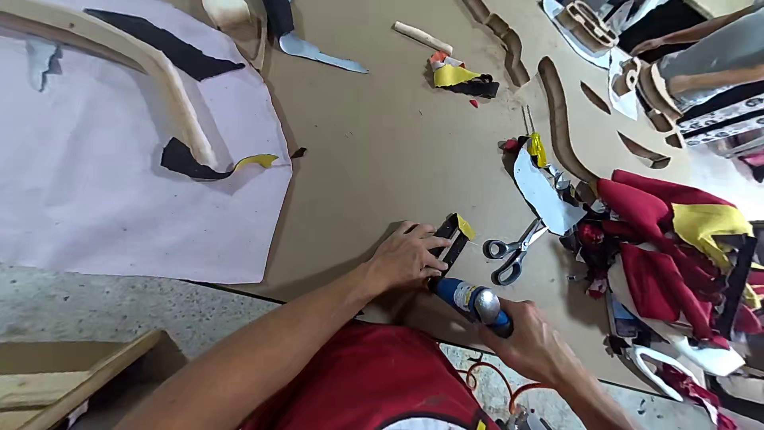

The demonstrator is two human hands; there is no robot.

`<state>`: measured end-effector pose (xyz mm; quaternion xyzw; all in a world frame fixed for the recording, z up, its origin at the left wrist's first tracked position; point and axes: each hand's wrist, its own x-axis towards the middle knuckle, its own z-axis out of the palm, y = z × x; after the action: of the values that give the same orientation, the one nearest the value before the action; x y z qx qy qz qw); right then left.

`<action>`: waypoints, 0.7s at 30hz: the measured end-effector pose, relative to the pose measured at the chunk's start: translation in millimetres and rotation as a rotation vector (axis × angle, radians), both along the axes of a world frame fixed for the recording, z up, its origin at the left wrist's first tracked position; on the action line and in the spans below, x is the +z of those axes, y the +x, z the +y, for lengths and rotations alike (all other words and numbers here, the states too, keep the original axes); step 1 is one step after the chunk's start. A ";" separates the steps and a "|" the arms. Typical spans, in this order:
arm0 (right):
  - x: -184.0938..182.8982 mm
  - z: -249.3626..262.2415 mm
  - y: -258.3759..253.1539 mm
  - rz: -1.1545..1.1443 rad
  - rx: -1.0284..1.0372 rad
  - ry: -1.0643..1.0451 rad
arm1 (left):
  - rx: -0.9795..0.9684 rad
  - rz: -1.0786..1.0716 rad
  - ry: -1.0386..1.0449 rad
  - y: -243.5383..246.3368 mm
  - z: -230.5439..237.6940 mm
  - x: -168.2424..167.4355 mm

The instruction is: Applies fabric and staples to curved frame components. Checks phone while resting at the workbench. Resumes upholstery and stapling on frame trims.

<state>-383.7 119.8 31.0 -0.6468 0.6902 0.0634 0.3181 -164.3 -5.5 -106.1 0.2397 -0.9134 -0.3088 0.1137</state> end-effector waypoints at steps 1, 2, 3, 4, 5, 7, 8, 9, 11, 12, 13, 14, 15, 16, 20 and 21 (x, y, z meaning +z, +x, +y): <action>-0.2 -1.4 0.2 0.001 0.002 0.010 | -0.004 -0.005 0.003 -0.2 -0.5 0.8; -1.0 -2.9 0.7 0.000 0.004 0.028 | -0.005 -0.009 0.006 -0.5 -0.7 1.7; -2.1 -4.5 1.7 -0.004 0.002 0.055 | -0.004 -0.006 0.010 -0.7 -0.9 2.4; -3.0 -5.9 2.9 0.001 -0.007 0.083 | -0.005 -0.006 0.016 -0.6 -1.5 2.3; -2.9 -6.3 3.4 0.012 -0.019 0.106 | -0.006 -0.005 0.020 -0.7 -1.7 1.9; -0.6 -1.0 -0.9 0.045 -0.042 0.086 | -0.001 -0.001 0.014 -0.9 -0.4 1.5; 0.2 4.0 -7.0 0.069 -0.064 0.043 | 0.008 0.006 0.003 -0.9 0.2 1.4; 0.5 10.0 -15.2 0.104 -0.097 -0.019 | 0.022 0.018 -0.001 -1.5 1.0 1.4; -0.8 22.6 -35.3 0.207 -0.196 -0.144 | 0.059 0.015 0.044 -6.2 3.8 5.6; -3.5 29.6 -45.6 0.266 -0.247 -0.204 | 0.096 0.001 0.072 -10.6 7.3 10.3; -8.2 36.8 -55.5 0.320 -0.289 -0.264 | 0.146 -0.018 0.091 -16.6 11.7 15.2; -15.2 43.5 -65.0 0.366 -0.326 -0.321 | 0.207 -0.020 0.079 -24.1 17.0 17.9; -23.8 49.5 -74.0 0.401 -0.357 -0.366 | 0.260 -0.028 0.062 -31.4 22.2 20.0; -33.7 54.4 -82.6 0.424 -0.386 -0.397 | 0.294 -0.065 0.049 -36.5 25.7 23.1; -46.9 54.8 -95.2 0.435 -0.412 -0.380 | 0.230 -0.197 -0.035 -15.1 26.7 38.8; -45.2 47.5 -87.1 0.408 -0.366 -0.455 | 0.207 -0.165 -0.117 -0.2 28.4 34.7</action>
<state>-470.8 167.3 -14.3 -0.5409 0.8404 -0.0221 0.0274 -164.5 22.9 -71.5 0.3501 -0.9065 -0.2208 0.0832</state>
